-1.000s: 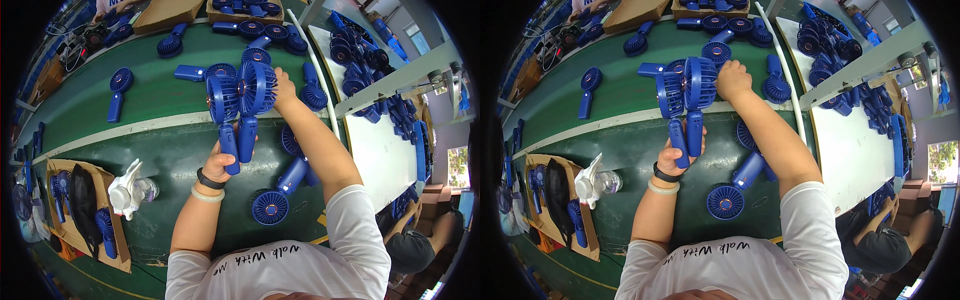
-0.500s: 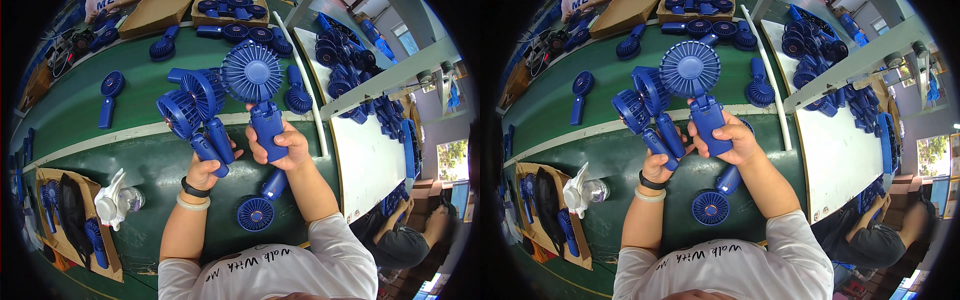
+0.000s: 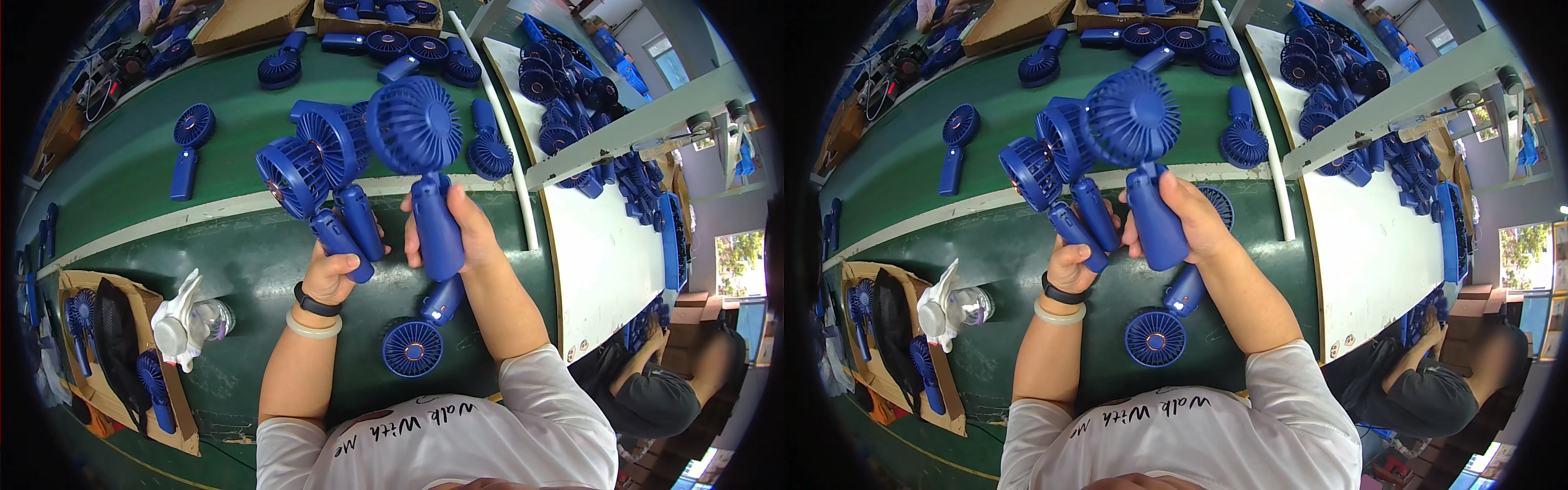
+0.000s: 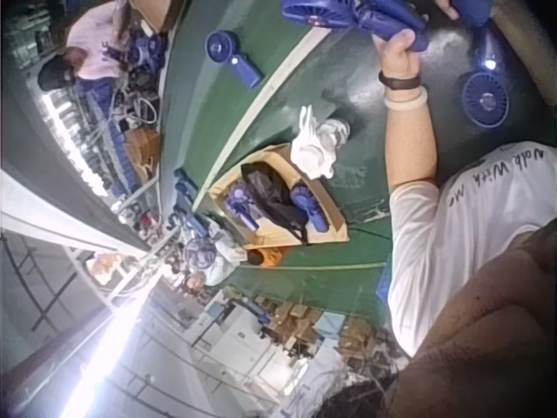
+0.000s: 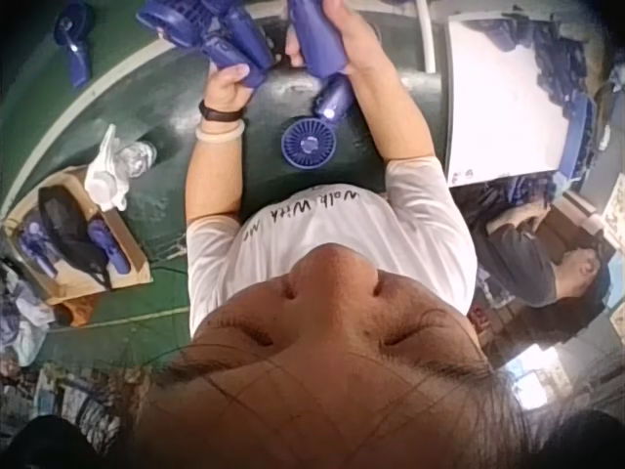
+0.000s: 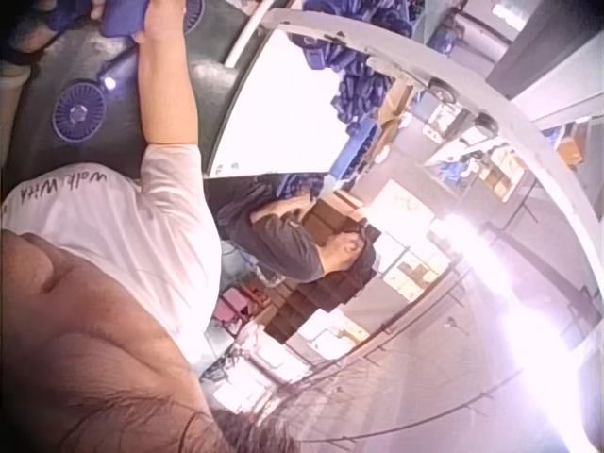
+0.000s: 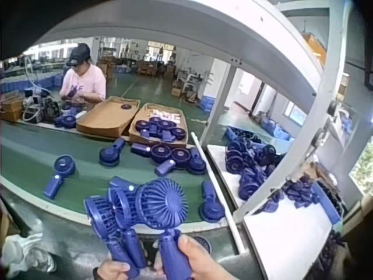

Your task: The person assembles blue portable fans on a green workbench. They pick up fan heads and handles, connect them, and occasionally wipe the units with a white cloth. The person handles the fans one at a time, inspecting the connection points and placing the assembled units on the table.

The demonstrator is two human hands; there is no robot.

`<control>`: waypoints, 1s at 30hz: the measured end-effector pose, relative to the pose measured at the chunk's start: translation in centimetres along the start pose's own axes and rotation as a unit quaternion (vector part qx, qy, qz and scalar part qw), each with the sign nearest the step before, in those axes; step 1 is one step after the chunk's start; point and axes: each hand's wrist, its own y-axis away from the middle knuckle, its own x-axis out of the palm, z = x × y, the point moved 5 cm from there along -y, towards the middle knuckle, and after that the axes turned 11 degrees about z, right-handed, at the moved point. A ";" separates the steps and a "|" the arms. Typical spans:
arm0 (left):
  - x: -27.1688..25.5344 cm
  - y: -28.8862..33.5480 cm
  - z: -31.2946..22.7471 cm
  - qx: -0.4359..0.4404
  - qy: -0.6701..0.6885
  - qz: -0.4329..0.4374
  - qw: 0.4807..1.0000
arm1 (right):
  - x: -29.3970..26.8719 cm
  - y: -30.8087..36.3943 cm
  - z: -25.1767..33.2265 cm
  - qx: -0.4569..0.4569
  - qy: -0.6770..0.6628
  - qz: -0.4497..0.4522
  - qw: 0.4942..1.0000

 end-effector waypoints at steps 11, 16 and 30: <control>-0.4 0.1 0.1 0.001 0.006 -0.024 1.000 | 0.0 -1.1 0.2 -0.049 -0.055 -0.040 0.996; 0.1 0.0 0.0 -0.006 0.008 -0.013 1.000 | -1.0 -0.4 0.6 -0.056 -0.051 0.002 0.997; 0.0 0.3 0.6 -0.021 -0.028 -0.010 0.999 | -1.8 0.8 -0.3 -0.063 0.094 -0.169 0.979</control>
